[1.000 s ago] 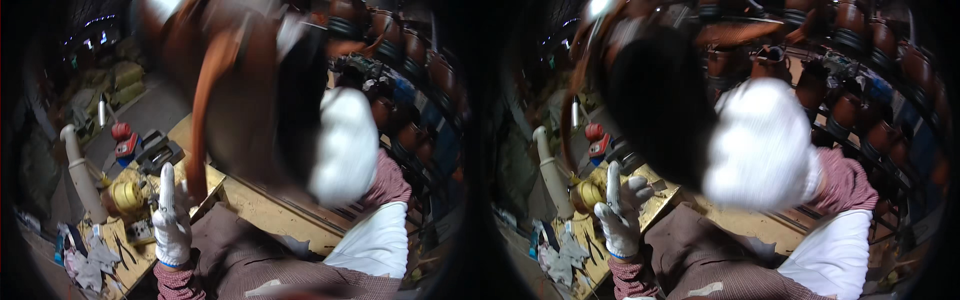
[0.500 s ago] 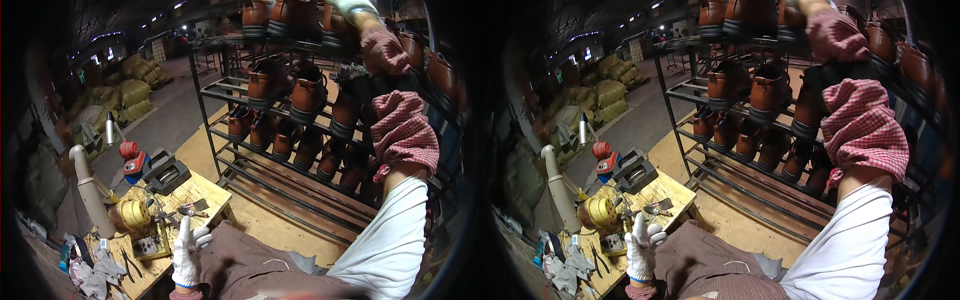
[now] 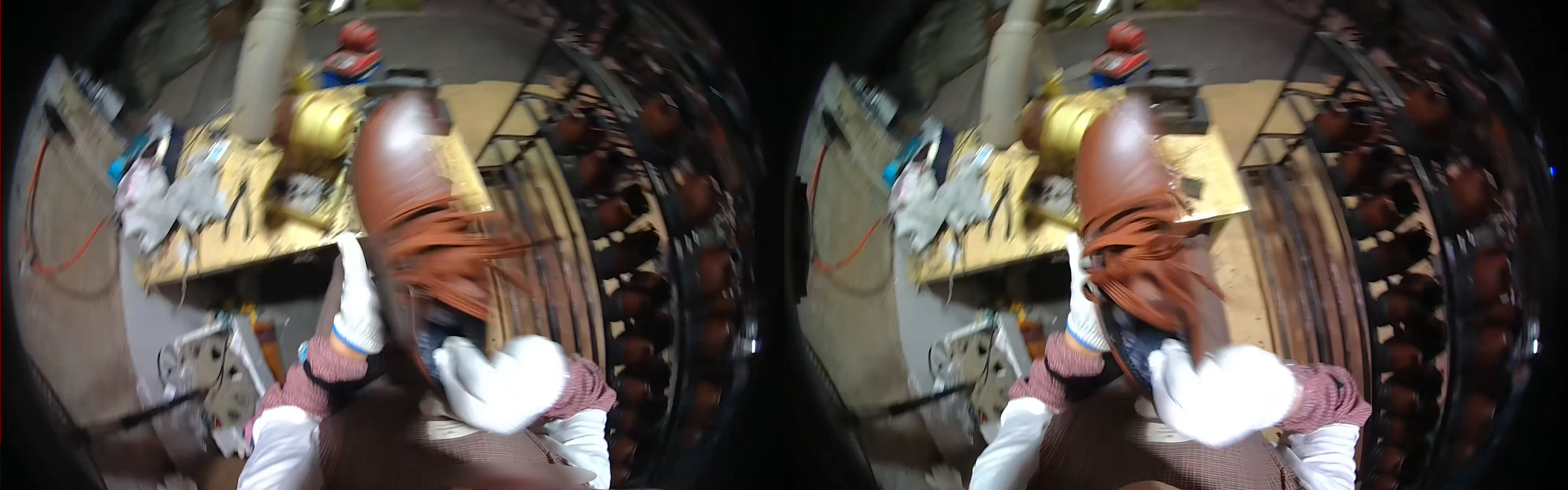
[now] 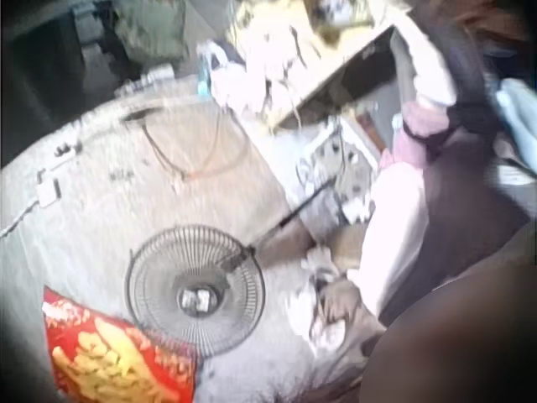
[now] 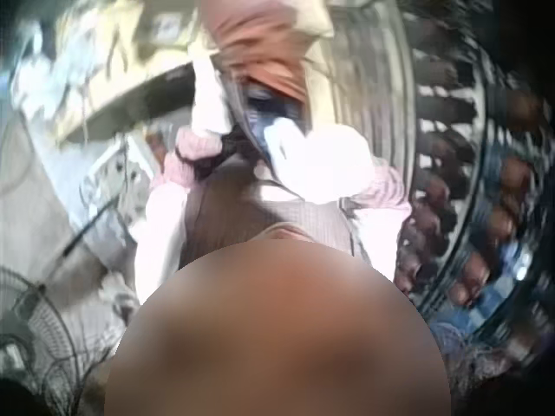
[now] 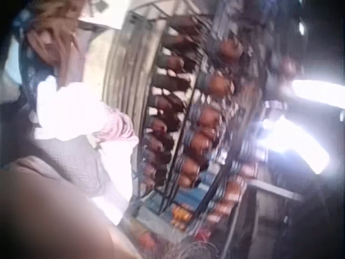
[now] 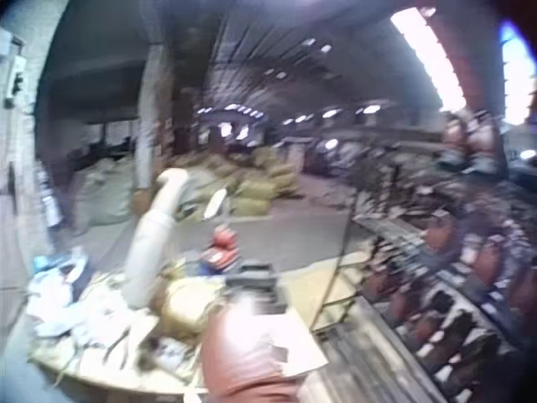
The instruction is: Polishing and inspecting manufactured brown leather shoes in a factory finishing area.
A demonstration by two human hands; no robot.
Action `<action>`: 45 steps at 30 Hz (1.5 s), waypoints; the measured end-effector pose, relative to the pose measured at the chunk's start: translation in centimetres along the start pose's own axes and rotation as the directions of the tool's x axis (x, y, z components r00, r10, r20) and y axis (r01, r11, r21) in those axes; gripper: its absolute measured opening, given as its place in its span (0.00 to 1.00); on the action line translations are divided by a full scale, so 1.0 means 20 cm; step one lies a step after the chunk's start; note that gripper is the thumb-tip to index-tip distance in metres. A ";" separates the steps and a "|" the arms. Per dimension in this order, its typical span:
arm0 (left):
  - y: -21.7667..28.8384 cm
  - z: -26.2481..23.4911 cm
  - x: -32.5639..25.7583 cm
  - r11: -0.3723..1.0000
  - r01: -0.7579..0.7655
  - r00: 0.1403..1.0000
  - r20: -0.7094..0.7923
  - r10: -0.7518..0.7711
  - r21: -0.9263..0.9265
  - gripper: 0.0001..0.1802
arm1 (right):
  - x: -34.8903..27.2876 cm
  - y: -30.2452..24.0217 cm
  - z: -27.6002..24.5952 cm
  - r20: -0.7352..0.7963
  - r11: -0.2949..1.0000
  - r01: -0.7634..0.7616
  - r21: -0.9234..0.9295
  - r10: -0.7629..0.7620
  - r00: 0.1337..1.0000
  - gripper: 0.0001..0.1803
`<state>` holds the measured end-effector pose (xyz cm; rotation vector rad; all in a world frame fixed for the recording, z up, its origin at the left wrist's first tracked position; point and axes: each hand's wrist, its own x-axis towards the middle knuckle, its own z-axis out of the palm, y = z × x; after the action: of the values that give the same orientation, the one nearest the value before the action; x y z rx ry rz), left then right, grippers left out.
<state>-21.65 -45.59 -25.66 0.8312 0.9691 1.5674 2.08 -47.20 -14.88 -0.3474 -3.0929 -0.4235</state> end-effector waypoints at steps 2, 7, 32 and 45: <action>-0.11 -0.32 -0.03 0.828 0.175 0.903 -0.248 -0.350 -0.533 0.54 | 0.39 0.07 0.00 -0.014 0.915 0.028 0.402 -0.025 1.000 0.25; -0.28 -0.84 -0.19 0.546 0.127 0.992 0.107 -0.068 -0.828 0.47 | 0.47 0.08 0.35 -0.328 0.743 0.119 0.659 0.141 0.934 0.28; -0.04 -0.95 -0.02 0.802 -0.297 0.893 -0.448 0.042 -0.519 0.44 | 0.47 0.08 0.61 0.004 0.662 -0.244 0.709 0.341 0.940 0.24; 0.28 -0.91 0.25 0.979 -0.195 0.694 -0.713 0.097 -0.057 0.39 | 0.40 0.04 0.68 -0.004 0.667 -0.284 0.689 0.396 0.918 0.23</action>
<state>-41.09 -44.31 -28.27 0.1765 1.3432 2.1333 -5.05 -41.05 -27.61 -0.7916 -2.6671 0.6529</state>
